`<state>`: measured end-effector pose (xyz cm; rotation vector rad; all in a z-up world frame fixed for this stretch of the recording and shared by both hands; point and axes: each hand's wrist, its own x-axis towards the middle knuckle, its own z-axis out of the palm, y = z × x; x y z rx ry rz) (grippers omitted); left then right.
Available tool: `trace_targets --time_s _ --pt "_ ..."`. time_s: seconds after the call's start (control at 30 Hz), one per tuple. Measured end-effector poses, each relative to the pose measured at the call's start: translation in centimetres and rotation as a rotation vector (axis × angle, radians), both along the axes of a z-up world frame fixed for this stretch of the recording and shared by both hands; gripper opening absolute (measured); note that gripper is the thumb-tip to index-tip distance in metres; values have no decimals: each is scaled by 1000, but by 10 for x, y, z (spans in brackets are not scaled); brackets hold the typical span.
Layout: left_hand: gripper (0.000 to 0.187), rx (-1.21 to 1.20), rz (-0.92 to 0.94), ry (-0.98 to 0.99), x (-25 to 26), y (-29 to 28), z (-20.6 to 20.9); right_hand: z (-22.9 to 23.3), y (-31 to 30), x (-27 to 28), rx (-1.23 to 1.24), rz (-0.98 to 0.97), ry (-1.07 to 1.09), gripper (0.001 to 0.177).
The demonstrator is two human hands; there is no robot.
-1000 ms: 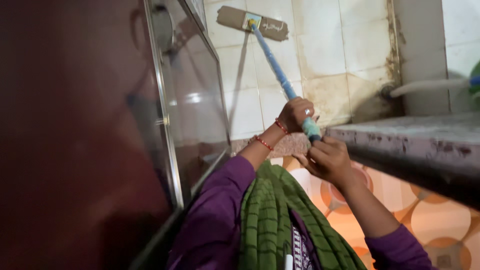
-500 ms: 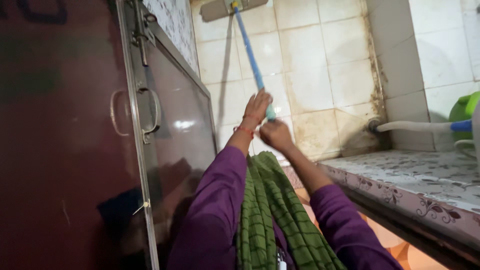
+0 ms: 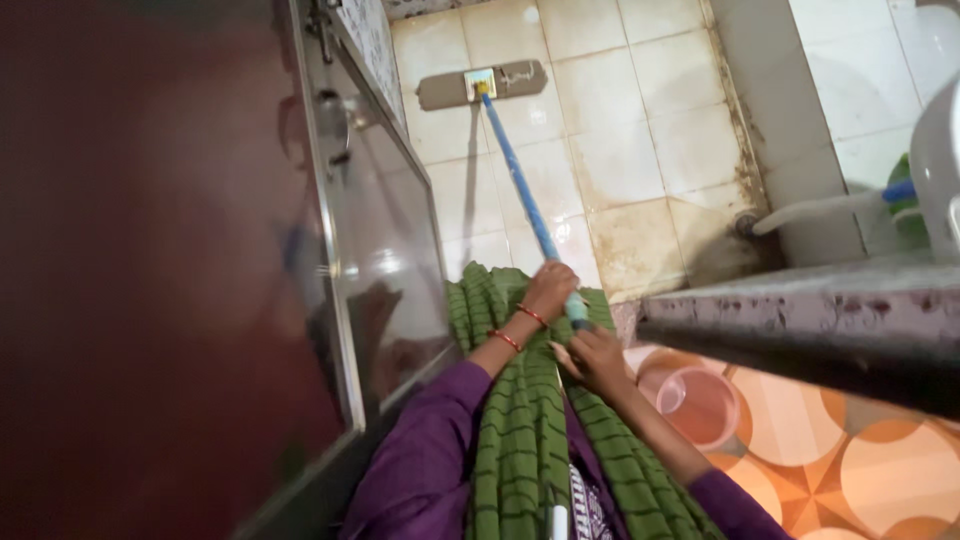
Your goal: The person mops a tiled floor using a flat mop with a blue handle. They repeatedly push and pull the mop across the floor near a metal door and a pink bucket, moving back and forth in a consistent pattern.
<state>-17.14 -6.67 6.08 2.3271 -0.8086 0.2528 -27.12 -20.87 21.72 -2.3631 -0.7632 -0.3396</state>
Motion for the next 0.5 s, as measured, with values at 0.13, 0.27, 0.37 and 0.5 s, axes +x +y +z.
trace_targets --time_s 0.13,0.27,0.37,0.5 --pt "7 45 -130 -58 -82 -40 51 49 -51 -97 49 -96 62 33" --pt "24 0 -267 -95 -149 -86 120 128 -90 -167 68 -210 77 11" --pt "26 -123 -338 -151 -190 -104 172 193 -102 -203 101 -192 102 14" --pt "30 -40 -474 -81 -221 -109 216 240 -105 -235 14 -244 190 26"
